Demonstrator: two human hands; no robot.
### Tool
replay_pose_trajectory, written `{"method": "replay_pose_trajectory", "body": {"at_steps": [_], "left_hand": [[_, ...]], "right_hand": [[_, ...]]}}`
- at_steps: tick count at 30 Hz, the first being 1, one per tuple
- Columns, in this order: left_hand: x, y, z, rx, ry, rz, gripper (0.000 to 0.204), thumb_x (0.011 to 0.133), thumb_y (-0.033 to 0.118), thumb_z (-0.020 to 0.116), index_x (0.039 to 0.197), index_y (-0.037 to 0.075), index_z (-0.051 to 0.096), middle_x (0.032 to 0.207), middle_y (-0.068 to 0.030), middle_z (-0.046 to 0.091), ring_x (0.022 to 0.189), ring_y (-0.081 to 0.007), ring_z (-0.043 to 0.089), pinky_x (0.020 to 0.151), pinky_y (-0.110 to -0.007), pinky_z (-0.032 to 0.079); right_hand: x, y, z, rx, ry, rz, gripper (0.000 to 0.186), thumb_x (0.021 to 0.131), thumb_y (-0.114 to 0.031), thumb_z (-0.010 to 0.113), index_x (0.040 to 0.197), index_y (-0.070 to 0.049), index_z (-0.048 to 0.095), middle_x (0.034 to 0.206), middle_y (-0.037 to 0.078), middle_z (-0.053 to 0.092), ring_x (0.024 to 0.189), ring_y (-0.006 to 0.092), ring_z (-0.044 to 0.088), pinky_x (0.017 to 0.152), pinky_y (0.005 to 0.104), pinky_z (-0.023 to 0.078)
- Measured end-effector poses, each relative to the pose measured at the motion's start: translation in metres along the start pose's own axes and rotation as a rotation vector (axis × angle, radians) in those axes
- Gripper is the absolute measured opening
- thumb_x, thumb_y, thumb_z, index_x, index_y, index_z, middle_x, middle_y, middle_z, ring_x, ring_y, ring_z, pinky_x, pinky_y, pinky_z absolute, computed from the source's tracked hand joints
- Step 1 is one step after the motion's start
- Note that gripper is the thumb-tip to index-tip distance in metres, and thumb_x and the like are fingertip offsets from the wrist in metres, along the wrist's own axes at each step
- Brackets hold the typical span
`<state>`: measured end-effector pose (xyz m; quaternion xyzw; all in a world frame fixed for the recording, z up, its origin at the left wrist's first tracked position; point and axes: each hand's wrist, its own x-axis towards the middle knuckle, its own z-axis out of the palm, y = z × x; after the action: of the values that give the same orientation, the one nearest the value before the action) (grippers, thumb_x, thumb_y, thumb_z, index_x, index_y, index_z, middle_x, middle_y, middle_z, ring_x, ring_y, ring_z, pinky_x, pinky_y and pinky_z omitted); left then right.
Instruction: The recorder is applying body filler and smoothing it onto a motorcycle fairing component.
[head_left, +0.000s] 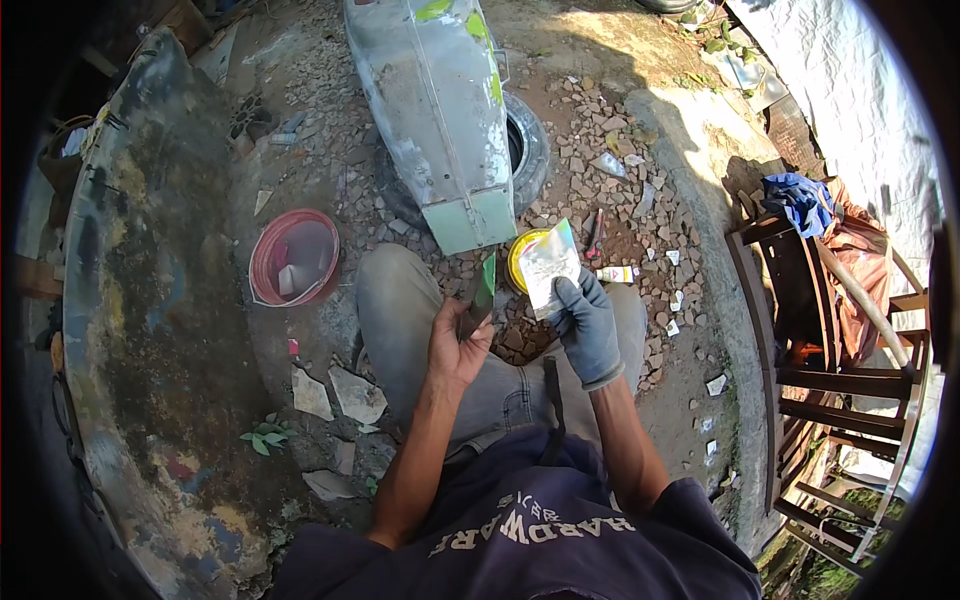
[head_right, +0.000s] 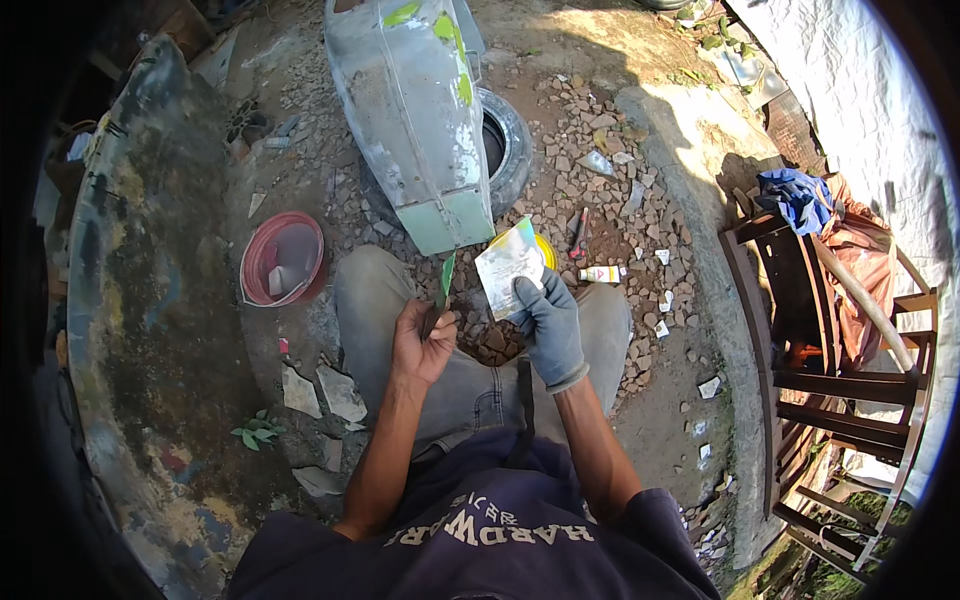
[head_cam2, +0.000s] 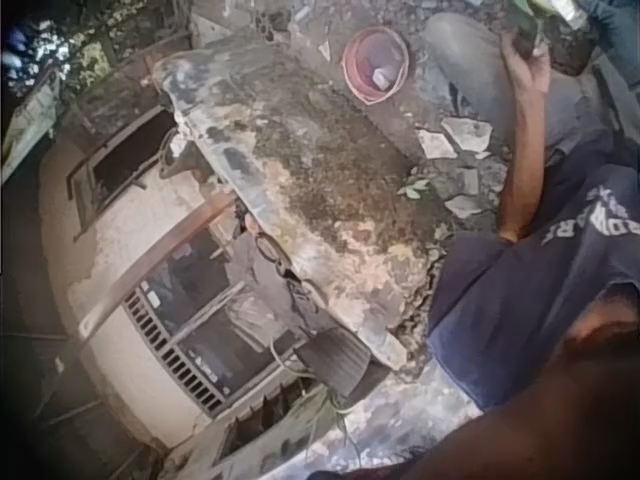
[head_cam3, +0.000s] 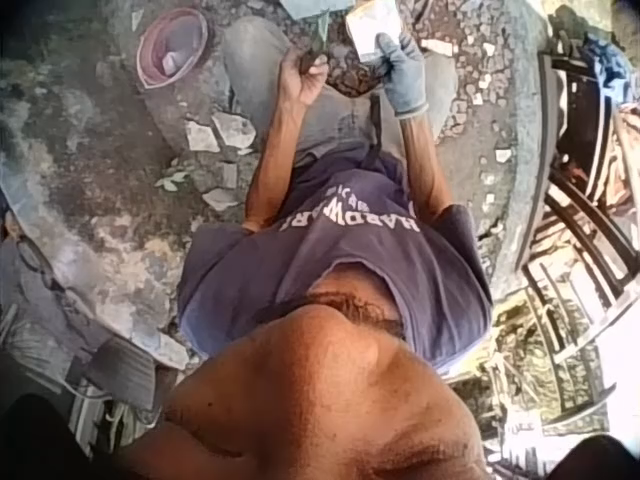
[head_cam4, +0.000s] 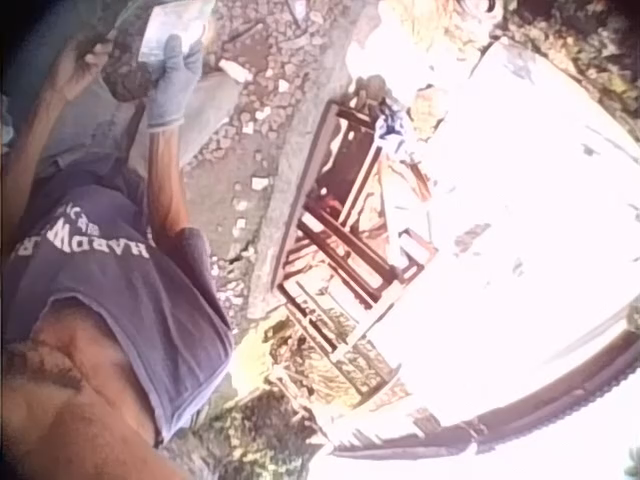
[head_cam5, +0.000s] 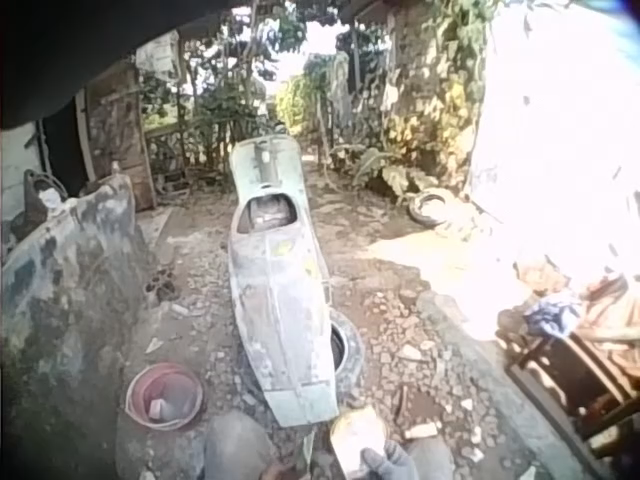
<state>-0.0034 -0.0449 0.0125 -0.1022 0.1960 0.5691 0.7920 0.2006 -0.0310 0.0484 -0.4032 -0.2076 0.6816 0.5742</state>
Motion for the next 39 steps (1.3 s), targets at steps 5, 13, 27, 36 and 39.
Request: {"method": "replay_pose_trajectory", "body": {"at_steps": [5, 13, 27, 36, 39], "left_hand": [[-0.008, -0.024, 0.008, -0.024, 0.043, -0.034, 0.011, 0.098, 0.011, 0.055, 0.098, 0.002, 0.060, 0.081, -0.0056, 0.061, 0.068, -0.0122, 0.053, 0.052, -0.024, 0.046], [-0.002, 0.002, -0.002, -0.182, -0.047, 0.018, 0.022, 0.099, 0.010, 0.052, 0.095, -0.011, 0.059, 0.087, -0.0146, 0.063, 0.067, -0.0173, 0.058, 0.054, -0.026, 0.052], [-0.008, -0.026, 0.022, 0.075, 0.163, 0.140, 0.007, 0.098, 0.012, 0.055, 0.091, 0.009, 0.057, 0.075, -0.0028, 0.062, 0.061, -0.0105, 0.055, 0.052, -0.026, 0.044], [-0.011, -0.034, 0.030, 0.359, 0.403, 0.442, 0.007, 0.092, 0.012, 0.064, 0.097, 0.009, 0.060, 0.091, 0.0015, 0.062, 0.075, -0.0123, 0.060, 0.066, -0.026, 0.051], [-0.010, -0.040, 0.039, 0.350, 0.444, 0.477, 0.008, 0.091, 0.012, 0.065, 0.097, 0.011, 0.060, 0.089, 0.0009, 0.061, 0.075, -0.0119, 0.060, 0.066, -0.027, 0.051]], "right_hand": [[0.006, 0.007, 0.037, 0.046, 0.072, -0.151, 0.016, 0.104, -0.014, 0.064, 0.115, -0.003, 0.063, 0.106, 0.003, 0.072, 0.088, 0.0068, 0.068, 0.075, 0.0231, 0.058], [-0.009, 0.011, 0.015, -0.217, 0.097, -0.176, 0.022, 0.102, -0.014, 0.068, 0.119, -0.001, 0.063, 0.104, 0.002, 0.072, 0.088, 0.0044, 0.064, 0.076, 0.0208, 0.052], [-0.008, 0.012, 0.026, -0.348, 0.089, -0.314, 0.020, 0.103, -0.013, 0.066, 0.119, -0.001, 0.065, 0.104, -0.002, 0.069, 0.087, 0.0029, 0.058, 0.079, 0.0215, 0.049], [-0.025, 0.004, 0.030, -0.532, 0.107, -0.298, 0.036, 0.099, -0.006, 0.067, 0.134, 0.000, 0.063, 0.109, 0.003, 0.073, 0.093, 0.0056, 0.062, 0.083, 0.0233, 0.051], [-0.028, 0.013, 0.034, -0.829, 0.016, -0.466, 0.035, 0.099, -0.001, 0.064, 0.134, 0.001, 0.064, 0.111, 0.004, 0.072, 0.098, 0.0078, 0.062, 0.086, 0.0260, 0.051]]}}
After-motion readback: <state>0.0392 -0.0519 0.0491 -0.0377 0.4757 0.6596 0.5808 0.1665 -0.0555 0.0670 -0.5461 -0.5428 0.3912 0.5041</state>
